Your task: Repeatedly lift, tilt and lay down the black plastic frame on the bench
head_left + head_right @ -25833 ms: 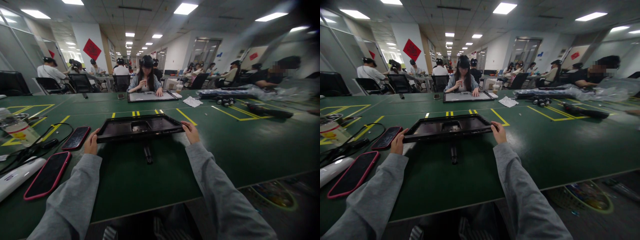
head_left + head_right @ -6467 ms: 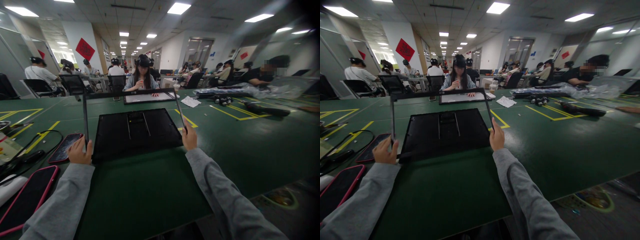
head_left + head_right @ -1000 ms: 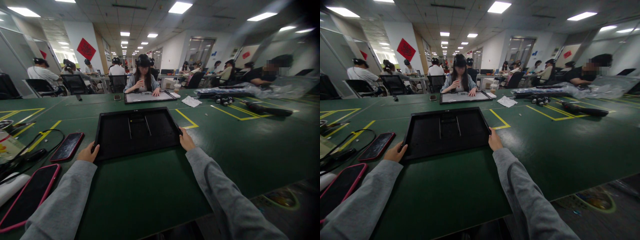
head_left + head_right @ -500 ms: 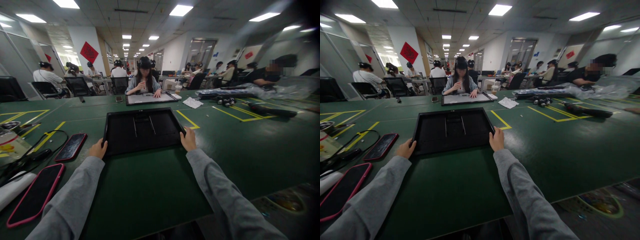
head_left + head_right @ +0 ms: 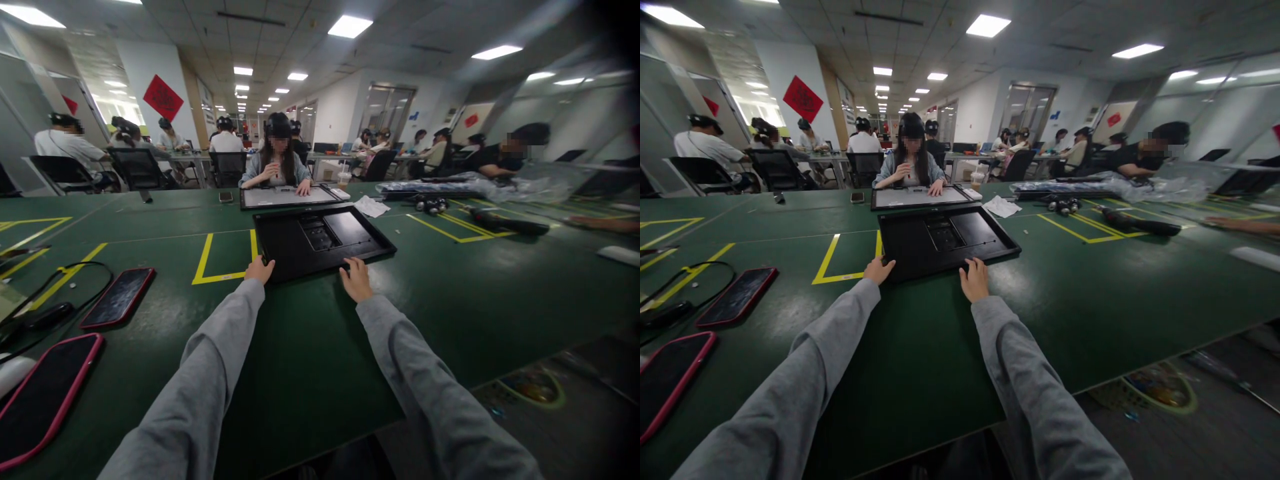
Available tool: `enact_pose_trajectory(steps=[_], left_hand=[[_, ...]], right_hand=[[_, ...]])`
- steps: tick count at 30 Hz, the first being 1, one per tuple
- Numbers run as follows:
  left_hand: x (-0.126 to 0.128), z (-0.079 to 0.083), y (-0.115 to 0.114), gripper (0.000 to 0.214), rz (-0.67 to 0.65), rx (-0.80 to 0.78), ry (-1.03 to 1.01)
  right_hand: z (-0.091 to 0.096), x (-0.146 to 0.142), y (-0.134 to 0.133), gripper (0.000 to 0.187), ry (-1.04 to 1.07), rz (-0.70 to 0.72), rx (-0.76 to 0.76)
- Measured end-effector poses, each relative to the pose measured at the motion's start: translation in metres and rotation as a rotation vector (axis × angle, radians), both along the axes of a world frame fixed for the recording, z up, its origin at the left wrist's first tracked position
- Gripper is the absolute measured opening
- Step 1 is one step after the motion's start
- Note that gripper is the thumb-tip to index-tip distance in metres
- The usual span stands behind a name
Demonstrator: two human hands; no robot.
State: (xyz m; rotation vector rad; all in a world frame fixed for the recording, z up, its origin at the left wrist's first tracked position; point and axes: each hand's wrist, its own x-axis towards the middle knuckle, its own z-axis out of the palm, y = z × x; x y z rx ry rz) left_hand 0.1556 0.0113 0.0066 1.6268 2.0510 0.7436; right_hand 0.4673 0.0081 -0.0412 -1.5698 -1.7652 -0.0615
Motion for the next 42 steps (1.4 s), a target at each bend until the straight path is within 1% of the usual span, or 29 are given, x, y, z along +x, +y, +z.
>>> enact_pose_trajectory(steps=[5, 7, 9, 11, 13, 14, 17, 19, 20, 22, 25, 28, 30, 32, 33, 35, 38, 39, 40, 42], left_hand=[[-0.003, -0.005, -0.006, 0.059, -0.023, 0.006, -0.052], [-0.009, -0.004, -0.012, 0.058, -0.023, 0.010, -0.031], [-0.024, -0.004, -0.020, 0.058, -0.018, 0.003, 0.010], [-0.051, -0.007, -0.032, 0.060, -0.003, -0.001, 0.058], [-0.089, -0.013, -0.048, 0.060, 0.008, 0.013, 0.090], [-0.110, -0.017, -0.058, 0.059, 0.038, 0.029, 0.106], [-0.170, -0.030, -0.088, 0.060, 0.183, 0.056, 0.093], [-0.195, -0.036, -0.106, 0.058, 0.236, 0.119, 0.078], [-0.202, -0.038, -0.113, 0.058, 0.257, 0.141, 0.088], [-0.207, -0.039, -0.123, 0.057, 0.281, 0.163, 0.124], [-0.202, -0.035, -0.128, 0.056, 0.292, 0.165, 0.192], [-0.196, -0.028, -0.128, 0.055, 0.283, 0.148, 0.252], [-0.193, -0.022, -0.130, 0.051, 0.257, 0.122, 0.333], [-0.190, -0.015, -0.133, 0.044, 0.239, 0.163, 0.442], [-0.187, -0.010, -0.135, 0.041, 0.239, 0.222, 0.486], [-0.183, 0.001, -0.140, 0.040, 0.257, 0.406, 0.524], [-0.179, 0.017, -0.150, 0.044, 0.290, 0.690, 0.534], [-0.179, 0.022, -0.154, 0.046, 0.299, 0.767, 0.543], [-0.179, 0.026, -0.157, 0.047, 0.307, 0.827, 0.555], [-0.178, 0.031, -0.162, 0.046, 0.312, 0.896, 0.577]], right_hand=[[0.000, 0.001, -0.001, 0.038, 0.002, 0.006, -0.028], [0.004, 0.004, -0.003, 0.040, 0.003, -0.036, -0.037], [0.008, 0.008, -0.006, 0.044, -0.003, -0.116, -0.026], [0.012, 0.012, -0.007, 0.048, -0.018, -0.197, 0.009], [0.014, 0.015, -0.007, 0.050, -0.039, -0.236, 0.038], [0.014, 0.015, -0.006, 0.050, -0.046, -0.233, 0.042], [0.014, 0.011, -0.005, 0.049, -0.036, -0.144, 0.008], [0.015, 0.006, -0.005, 0.048, -0.006, -0.057, -0.023], [0.015, 0.004, -0.005, 0.048, 0.012, -0.020, -0.036], [0.016, 0.001, -0.005, 0.049, 0.050, 0.028, -0.055], [0.016, 0.003, -0.005, 0.051, 0.098, 0.047, -0.081], [0.014, 0.008, -0.004, 0.053, 0.128, 0.058, -0.109], [0.013, 0.009, -0.004, 0.054, 0.131, 0.066, -0.119], [0.015, 0.008, -0.004, 0.053, 0.132, 0.062, -0.114], [0.017, 0.007, -0.005, 0.053, 0.137, 0.058, -0.098], [0.026, 0.004, -0.008, 0.052, 0.153, 0.057, -0.020], [0.045, -0.002, -0.018, 0.054, 0.169, 0.055, 0.207], [0.052, -0.004, -0.022, 0.055, 0.167, 0.032, 0.289], [0.058, -0.005, -0.027, 0.055, 0.164, -0.005, 0.362], [0.066, -0.006, -0.033, 0.056, 0.145, -0.065, 0.463]])
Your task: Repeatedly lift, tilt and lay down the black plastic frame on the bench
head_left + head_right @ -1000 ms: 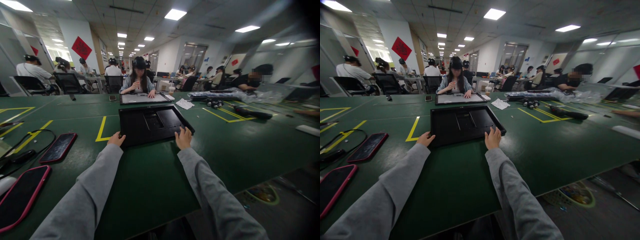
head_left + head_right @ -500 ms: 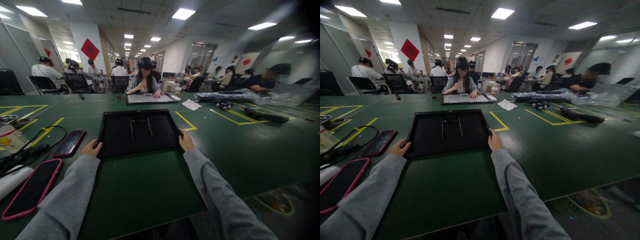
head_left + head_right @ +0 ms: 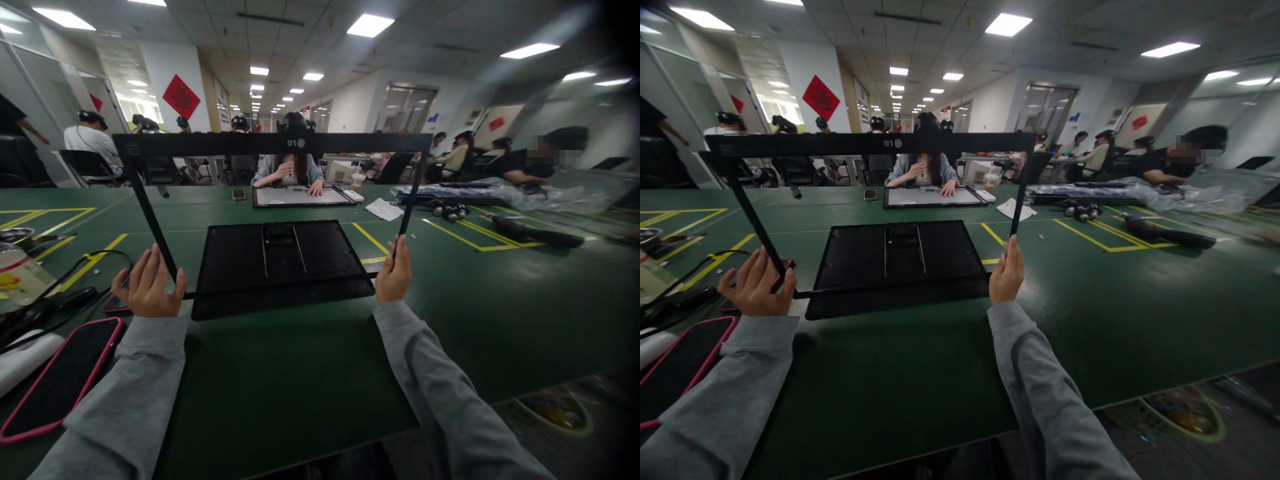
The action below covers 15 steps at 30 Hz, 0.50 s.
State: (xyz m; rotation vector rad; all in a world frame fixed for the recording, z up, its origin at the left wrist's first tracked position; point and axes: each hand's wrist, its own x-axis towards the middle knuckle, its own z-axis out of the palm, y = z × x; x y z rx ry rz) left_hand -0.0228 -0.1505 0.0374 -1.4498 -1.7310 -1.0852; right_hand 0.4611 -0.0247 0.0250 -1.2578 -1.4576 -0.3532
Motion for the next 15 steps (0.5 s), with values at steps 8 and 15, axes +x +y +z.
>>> enact_pose_trajectory(steps=[8, 15], left_hand=[[0.001, -0.006, 0.003, 0.043, -0.077, -0.043, -0.012], [-0.007, -0.031, 0.018, 0.025, -0.053, -0.246, -0.027]], right_hand=[[-0.014, 0.007, 0.013, 0.055, -0.138, -0.002, -0.102], [-0.037, 0.009, 0.024, 0.055, -0.138, 0.078, -0.432]])
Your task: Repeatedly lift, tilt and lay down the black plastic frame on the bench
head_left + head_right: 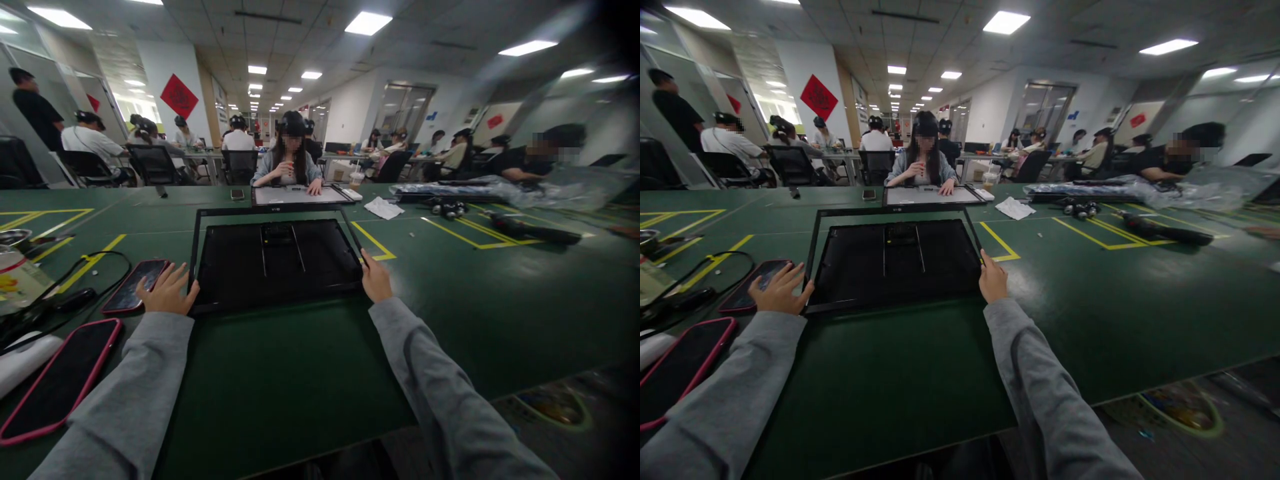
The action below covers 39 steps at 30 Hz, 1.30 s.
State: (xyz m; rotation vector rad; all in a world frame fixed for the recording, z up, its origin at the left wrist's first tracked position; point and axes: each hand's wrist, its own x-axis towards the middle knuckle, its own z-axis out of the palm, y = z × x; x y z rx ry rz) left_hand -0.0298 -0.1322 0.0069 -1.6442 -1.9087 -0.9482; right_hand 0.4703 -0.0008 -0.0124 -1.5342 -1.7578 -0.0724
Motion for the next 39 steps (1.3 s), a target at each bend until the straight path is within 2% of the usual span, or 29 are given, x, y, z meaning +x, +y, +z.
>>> enact_pose_trajectory(steps=[5, 12, 20, 29, 39], left_hand=[[-0.007, -0.011, 0.005, 0.025, 0.039, -0.121, 0.003], [-0.007, -0.010, 0.005, 0.027, 0.063, -0.231, -0.019], [-0.001, -0.004, 0.003, 0.031, 0.055, -0.264, -0.037], [0.000, -0.004, 0.005, 0.032, 0.088, -0.322, -0.097], [0.000, -0.005, 0.004, 0.035, 0.060, -0.336, -0.095]], right_hand=[[-0.003, -0.001, 0.000, 0.054, -0.004, 0.024, -0.094], [-0.003, -0.001, 0.000, 0.052, -0.001, 0.012, -0.138], [-0.008, 0.002, 0.002, 0.053, 0.003, 0.012, -0.121], [-0.007, 0.004, 0.002, 0.053, -0.021, 0.018, -0.148], [-0.010, 0.009, 0.006, 0.053, 0.006, 0.028, -0.109]])
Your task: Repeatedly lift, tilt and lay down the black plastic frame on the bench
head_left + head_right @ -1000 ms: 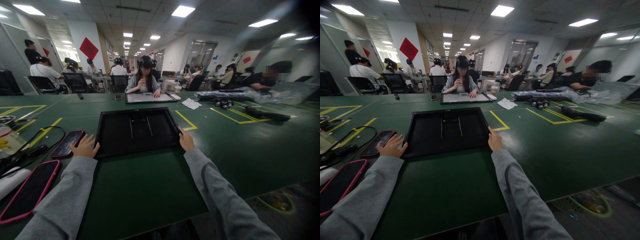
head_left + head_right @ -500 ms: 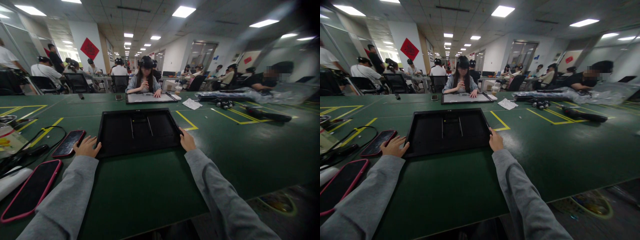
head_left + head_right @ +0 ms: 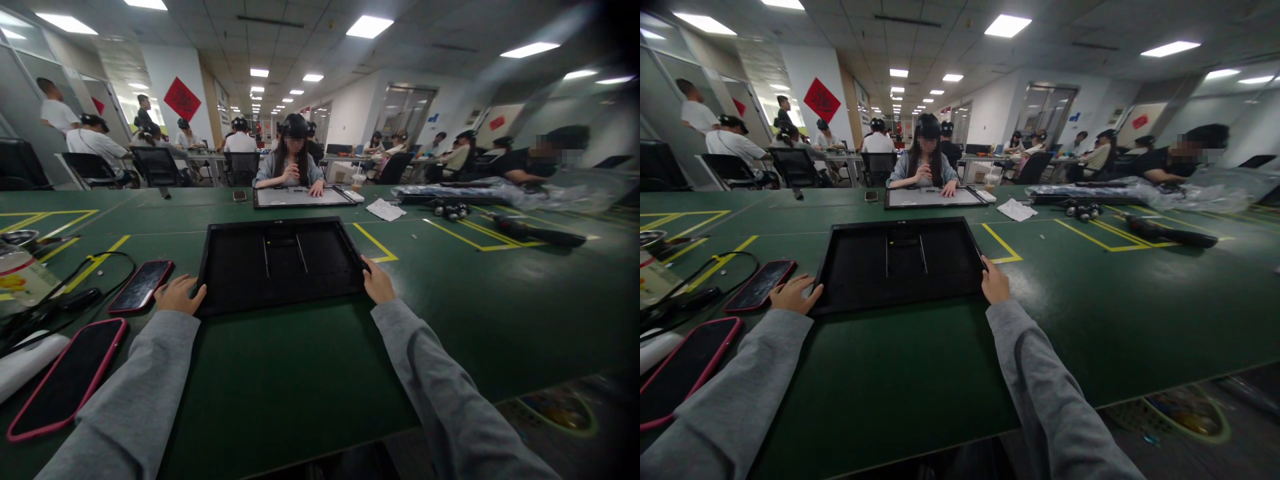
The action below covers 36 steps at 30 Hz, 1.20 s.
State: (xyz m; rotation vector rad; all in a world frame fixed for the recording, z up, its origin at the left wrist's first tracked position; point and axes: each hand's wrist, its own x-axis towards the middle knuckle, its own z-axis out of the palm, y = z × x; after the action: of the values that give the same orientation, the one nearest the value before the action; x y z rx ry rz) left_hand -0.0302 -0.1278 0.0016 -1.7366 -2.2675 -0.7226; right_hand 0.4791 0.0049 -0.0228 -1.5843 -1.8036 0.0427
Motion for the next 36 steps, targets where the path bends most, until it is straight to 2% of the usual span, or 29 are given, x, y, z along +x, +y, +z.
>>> enact_pose_trajectory(steps=[11, 23, 36], left_hand=[[-0.0021, -0.0033, 0.0014, 0.040, 0.034, -0.049, -0.006], [0.0003, -0.0018, 0.0000, 0.040, 0.050, -0.043, -0.017], [-0.0012, -0.0034, 0.0013, 0.042, 0.059, -0.075, -0.027]], right_hand=[[-0.0015, 0.0000, 0.0002, 0.053, -0.008, 0.000, -0.037], [-0.0037, 0.0001, 0.0014, 0.054, 0.033, 0.022, 0.015], [-0.0018, -0.0002, -0.0004, 0.054, 0.020, 0.024, -0.020]])
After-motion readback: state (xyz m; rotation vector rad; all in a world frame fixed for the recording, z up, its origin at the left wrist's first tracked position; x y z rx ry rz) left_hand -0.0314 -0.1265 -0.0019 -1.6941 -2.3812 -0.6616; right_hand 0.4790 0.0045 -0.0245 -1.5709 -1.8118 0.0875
